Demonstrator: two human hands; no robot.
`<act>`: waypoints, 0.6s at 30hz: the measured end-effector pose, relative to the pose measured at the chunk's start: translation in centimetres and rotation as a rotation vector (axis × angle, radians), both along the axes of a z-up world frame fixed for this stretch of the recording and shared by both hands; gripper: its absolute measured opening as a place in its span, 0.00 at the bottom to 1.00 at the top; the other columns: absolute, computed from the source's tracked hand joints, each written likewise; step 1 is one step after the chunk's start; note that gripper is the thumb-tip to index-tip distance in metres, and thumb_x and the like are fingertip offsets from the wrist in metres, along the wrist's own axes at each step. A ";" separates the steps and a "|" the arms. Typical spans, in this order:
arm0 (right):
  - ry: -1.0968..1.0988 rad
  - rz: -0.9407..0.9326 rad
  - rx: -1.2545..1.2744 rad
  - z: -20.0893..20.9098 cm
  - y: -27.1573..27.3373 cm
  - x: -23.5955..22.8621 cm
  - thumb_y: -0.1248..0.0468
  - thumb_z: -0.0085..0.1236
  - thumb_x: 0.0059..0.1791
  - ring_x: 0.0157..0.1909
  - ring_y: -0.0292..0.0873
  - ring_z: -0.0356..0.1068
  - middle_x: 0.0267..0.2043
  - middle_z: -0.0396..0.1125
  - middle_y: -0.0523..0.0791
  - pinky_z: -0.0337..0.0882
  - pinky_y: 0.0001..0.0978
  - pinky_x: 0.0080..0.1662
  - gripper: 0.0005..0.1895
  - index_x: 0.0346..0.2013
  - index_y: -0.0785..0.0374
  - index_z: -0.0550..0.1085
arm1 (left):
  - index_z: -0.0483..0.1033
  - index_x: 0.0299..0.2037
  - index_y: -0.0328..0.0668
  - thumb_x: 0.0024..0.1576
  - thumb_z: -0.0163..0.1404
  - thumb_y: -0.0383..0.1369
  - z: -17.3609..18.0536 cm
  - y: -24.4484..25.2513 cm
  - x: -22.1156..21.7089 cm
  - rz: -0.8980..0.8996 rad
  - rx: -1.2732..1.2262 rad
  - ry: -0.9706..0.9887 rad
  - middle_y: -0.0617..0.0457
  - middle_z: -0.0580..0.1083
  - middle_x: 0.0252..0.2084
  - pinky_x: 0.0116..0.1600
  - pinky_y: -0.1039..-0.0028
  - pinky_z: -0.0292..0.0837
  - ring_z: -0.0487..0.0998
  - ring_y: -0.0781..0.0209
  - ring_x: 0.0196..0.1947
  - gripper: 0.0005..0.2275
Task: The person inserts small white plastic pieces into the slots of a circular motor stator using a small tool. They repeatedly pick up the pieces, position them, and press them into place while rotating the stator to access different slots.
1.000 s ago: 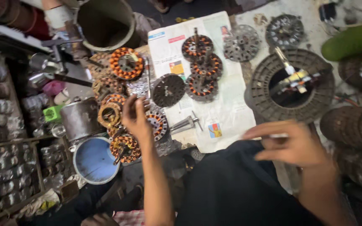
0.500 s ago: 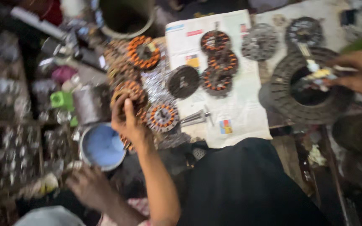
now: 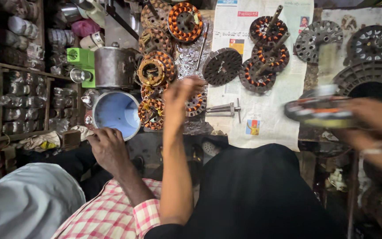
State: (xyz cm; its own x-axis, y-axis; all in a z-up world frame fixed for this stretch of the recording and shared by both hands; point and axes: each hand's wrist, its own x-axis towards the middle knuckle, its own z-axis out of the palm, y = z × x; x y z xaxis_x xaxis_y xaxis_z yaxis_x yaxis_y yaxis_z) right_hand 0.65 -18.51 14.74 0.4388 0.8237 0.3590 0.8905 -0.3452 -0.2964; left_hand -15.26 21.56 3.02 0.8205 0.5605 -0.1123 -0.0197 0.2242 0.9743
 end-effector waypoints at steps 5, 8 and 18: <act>-0.046 0.228 0.132 -4.0 12.4 -3.9 0.63 0.67 0.40 0.27 0.43 0.72 0.47 0.76 0.49 0.70 0.36 0.31 0.22 0.49 0.60 0.80 | 0.75 0.58 0.32 0.66 0.46 0.43 1.1 -3.2 2.0 -0.444 -0.305 -0.003 0.46 0.80 0.48 0.58 0.73 0.76 0.82 0.60 0.48 0.20; -0.048 0.304 0.180 -6.0 17.1 -4.9 0.65 0.67 0.38 0.22 0.42 0.70 0.46 0.78 0.47 0.69 0.35 0.27 0.22 0.47 0.62 0.80 | 0.78 0.54 0.30 0.66 0.47 0.37 1.4 -2.2 2.0 -0.342 -0.021 0.164 0.46 0.80 0.41 0.45 0.71 0.72 0.77 0.61 0.38 0.17; 0.495 -0.214 -0.098 -10.6 27.3 8.4 0.53 0.64 0.48 0.46 0.54 0.75 0.42 0.77 0.50 0.73 0.49 0.48 0.13 0.45 0.52 0.82 | 0.78 0.47 0.32 0.64 0.47 0.32 2.1 1.8 2.0 0.261 0.529 0.272 0.50 0.81 0.33 0.41 0.75 0.74 0.80 0.67 0.33 0.10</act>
State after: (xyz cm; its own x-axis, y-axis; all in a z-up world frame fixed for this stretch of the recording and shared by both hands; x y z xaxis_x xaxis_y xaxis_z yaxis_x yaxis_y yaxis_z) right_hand 9.04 8.83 4.18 0.6969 0.7171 -0.0071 0.5599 -0.5503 -0.6194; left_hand -13.30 23.34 5.09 0.6310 0.7742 0.0495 0.2541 -0.2666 0.9297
